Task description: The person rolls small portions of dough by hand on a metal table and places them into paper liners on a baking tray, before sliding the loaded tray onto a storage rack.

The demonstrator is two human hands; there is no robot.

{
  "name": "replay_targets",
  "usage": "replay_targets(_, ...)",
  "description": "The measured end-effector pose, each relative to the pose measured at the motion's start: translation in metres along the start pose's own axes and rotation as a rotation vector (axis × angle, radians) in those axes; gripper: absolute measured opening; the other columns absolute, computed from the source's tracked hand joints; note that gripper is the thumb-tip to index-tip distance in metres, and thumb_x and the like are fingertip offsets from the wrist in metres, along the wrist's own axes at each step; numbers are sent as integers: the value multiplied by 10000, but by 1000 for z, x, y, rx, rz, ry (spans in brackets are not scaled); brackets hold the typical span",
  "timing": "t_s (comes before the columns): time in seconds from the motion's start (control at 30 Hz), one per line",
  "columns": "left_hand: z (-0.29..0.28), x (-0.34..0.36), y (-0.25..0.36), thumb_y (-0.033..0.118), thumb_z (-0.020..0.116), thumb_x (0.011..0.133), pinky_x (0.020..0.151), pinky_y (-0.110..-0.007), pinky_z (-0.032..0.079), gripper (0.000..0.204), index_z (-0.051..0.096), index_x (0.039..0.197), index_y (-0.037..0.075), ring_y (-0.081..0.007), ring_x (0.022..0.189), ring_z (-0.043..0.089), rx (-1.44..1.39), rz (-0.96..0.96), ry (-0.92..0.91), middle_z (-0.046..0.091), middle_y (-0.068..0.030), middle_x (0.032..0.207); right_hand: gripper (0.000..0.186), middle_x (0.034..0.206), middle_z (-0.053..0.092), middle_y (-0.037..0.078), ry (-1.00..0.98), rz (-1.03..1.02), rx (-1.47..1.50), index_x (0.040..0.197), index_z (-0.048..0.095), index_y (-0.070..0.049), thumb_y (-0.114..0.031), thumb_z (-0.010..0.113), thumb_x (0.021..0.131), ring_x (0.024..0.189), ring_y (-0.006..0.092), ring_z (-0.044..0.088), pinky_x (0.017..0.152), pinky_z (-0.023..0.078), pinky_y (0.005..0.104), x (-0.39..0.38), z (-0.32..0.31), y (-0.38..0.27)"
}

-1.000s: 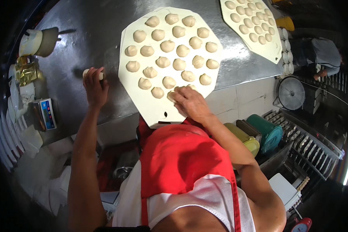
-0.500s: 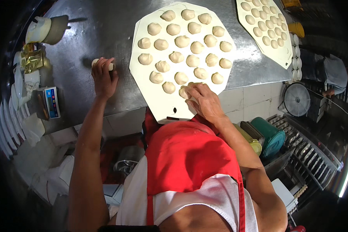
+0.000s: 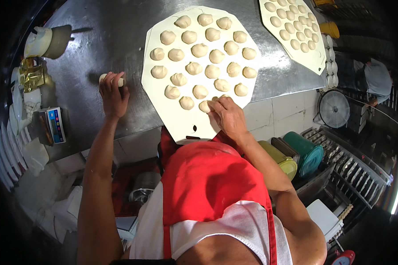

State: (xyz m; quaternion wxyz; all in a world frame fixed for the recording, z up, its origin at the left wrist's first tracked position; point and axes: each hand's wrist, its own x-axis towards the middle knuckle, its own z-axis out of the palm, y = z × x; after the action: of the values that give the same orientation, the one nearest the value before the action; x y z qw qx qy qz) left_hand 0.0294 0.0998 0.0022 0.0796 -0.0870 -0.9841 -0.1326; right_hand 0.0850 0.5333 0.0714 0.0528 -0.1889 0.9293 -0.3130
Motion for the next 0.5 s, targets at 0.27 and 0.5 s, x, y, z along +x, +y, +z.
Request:
replay_targets(0.27, -5, 1, 3, 163, 676, 933, 1273, -580, 252, 560, 531, 1473, 157, -352, 1483, 410, -27, 45, 31, 494, -129, 1441, 125, 874, 730, 69, 125, 715, 303, 995, 725, -26, -144, 760, 975, 734, 145, 621, 666, 511, 320, -63, -31, 31)
replay_targets(0.5, -1, -1, 2, 154, 647, 972, 1229, -572, 274, 538, 513, 1493, 145, -368, 1461, 416, -7, 42, 70, 497, -152, 1445, 353, 795, 718, 56, -71, 1034, 655, 905, 728, -16, -357, 811, 943, 724, 142, 645, 692, 536, 330, -123, 24, 6)
